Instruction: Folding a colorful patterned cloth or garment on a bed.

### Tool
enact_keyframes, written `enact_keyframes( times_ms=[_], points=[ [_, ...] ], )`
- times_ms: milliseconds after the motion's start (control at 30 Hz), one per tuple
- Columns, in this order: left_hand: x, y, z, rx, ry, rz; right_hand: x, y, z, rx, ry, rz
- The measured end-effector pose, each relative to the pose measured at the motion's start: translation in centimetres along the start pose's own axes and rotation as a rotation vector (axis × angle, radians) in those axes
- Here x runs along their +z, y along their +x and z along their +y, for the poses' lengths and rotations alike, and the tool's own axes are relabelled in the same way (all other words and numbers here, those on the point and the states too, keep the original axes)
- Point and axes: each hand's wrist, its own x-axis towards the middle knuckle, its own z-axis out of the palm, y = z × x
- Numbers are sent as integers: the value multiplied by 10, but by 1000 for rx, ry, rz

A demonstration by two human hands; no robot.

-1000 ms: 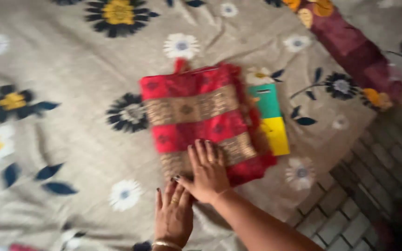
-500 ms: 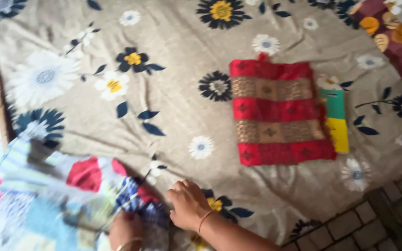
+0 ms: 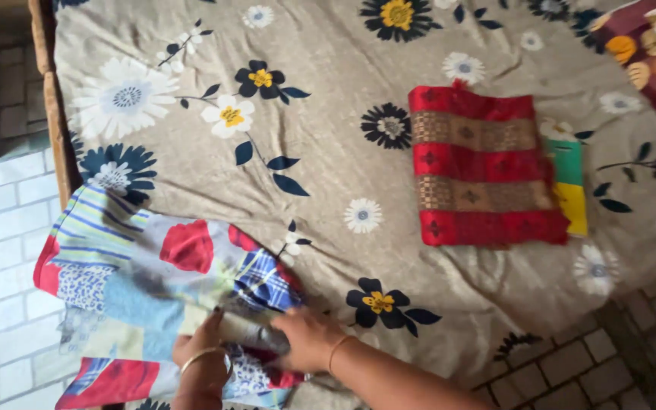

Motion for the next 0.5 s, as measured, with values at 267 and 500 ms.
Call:
enact_keyframes(
  times_ms=[267,500],
  points=[
    [115,-120,204,389,-21,-620,-181,36,-71,7,471,440],
    [145,-139,262,644,-234,-1207,-338,33,-107,-269,1059,809]
  ],
)
